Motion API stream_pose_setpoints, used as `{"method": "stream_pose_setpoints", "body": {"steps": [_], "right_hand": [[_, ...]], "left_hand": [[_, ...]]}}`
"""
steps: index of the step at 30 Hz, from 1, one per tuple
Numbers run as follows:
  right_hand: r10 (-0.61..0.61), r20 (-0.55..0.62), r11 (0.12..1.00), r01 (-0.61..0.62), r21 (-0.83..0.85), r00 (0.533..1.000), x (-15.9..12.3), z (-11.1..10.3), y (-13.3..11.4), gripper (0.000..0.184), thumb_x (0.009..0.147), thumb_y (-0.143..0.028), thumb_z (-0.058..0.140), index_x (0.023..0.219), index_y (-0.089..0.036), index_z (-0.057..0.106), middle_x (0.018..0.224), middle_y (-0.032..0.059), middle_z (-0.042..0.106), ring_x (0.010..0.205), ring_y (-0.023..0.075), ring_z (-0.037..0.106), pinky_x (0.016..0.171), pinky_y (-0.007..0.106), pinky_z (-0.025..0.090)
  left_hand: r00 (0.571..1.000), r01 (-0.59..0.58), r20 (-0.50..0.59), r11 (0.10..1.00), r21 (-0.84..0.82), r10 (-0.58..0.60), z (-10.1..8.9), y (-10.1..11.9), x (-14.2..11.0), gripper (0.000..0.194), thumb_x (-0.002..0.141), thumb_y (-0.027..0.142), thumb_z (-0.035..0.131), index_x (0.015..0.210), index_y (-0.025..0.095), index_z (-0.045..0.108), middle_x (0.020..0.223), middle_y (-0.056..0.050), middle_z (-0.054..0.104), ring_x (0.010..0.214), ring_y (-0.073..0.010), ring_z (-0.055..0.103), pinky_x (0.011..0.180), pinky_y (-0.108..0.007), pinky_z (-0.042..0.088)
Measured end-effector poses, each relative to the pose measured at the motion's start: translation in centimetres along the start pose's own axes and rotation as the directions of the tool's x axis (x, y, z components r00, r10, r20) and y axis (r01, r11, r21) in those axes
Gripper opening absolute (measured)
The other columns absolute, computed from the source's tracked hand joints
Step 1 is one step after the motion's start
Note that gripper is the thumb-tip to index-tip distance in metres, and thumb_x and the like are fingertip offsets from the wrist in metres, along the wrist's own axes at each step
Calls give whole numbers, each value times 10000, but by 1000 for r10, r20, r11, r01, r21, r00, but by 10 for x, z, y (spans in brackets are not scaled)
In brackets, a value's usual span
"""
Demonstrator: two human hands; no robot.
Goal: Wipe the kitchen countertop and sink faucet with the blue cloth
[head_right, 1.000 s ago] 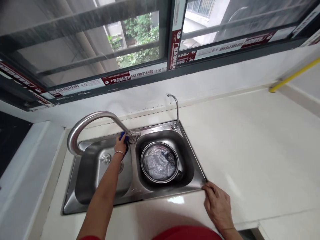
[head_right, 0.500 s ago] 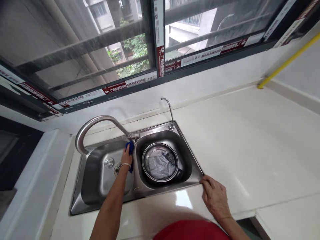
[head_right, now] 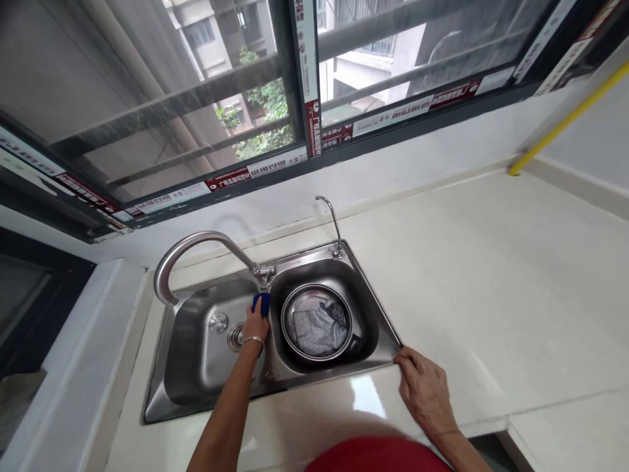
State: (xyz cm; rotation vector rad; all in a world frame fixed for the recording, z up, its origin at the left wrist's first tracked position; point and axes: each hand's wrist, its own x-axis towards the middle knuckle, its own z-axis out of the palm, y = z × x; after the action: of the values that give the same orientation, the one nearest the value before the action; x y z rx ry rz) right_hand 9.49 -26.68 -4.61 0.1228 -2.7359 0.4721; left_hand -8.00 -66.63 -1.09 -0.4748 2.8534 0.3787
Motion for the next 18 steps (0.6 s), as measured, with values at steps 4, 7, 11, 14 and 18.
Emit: {"method": "stream_pose_setpoints", "body": {"steps": [4, 7, 11, 14, 18], "right_hand": [[-2, 4, 1000, 2, 15, 1000, -1, 0, 1, 266, 857, -98, 477, 1033, -207, 645, 1128, 85, 667, 1016, 243, 636, 890, 402, 467], [-1, 8, 1000, 1, 15, 1000, -2, 0, 2, 265, 854, -101, 487, 1038, -216, 639, 1128, 85, 667, 1015, 250, 637, 894, 412, 470], [8, 33, 1000, -8, -8, 999, -3, 0, 3, 261, 859, -117, 484, 1049, -226, 626, 1139, 84, 661, 1017, 255, 637, 894, 425, 469], [10, 40, 1000, -9, -24, 999, -3, -1, 3, 260, 861, -112, 476, 1047, -229, 616, 1129, 80, 658, 1013, 249, 639, 886, 422, 472], [-2, 53, 999, 4, -39, 999, -3, -2, 2, 266, 866, -100, 466, 1053, -222, 611, 1124, 86, 656, 1010, 248, 636, 873, 419, 473]], "left_hand": [[999, 43, -26, 999, -12, -44, -2, 15, -3, 615, 993, 445, 409, 1565, 232, 329, 1404, -211, 507, 1071, -314, 670, 905, -442, 540], [996, 83, -42, 996, -22, -84, -1, 23, 1, 594, 1020, 467, 285, 1559, 225, 346, 1392, -225, 509, 1079, -327, 664, 893, -460, 538], [992, 117, -47, 992, -38, -119, 1, 29, 19, 587, 1018, 462, 314, 1571, 266, 314, 1391, -212, 519, 1079, -315, 663, 873, -434, 539], [987, 150, -47, 987, -59, -152, 2, 31, 41, 621, 1011, 470, 339, 1581, 228, 284, 1367, -233, 537, 1089, -330, 662, 874, -439, 537], [981, 188, -36, 977, -97, -192, -1, 25, 69, 644, 1019, 448, 308, 1575, 126, 272, 1324, -263, 581, 1092, -347, 667, 880, -452, 538]]}}
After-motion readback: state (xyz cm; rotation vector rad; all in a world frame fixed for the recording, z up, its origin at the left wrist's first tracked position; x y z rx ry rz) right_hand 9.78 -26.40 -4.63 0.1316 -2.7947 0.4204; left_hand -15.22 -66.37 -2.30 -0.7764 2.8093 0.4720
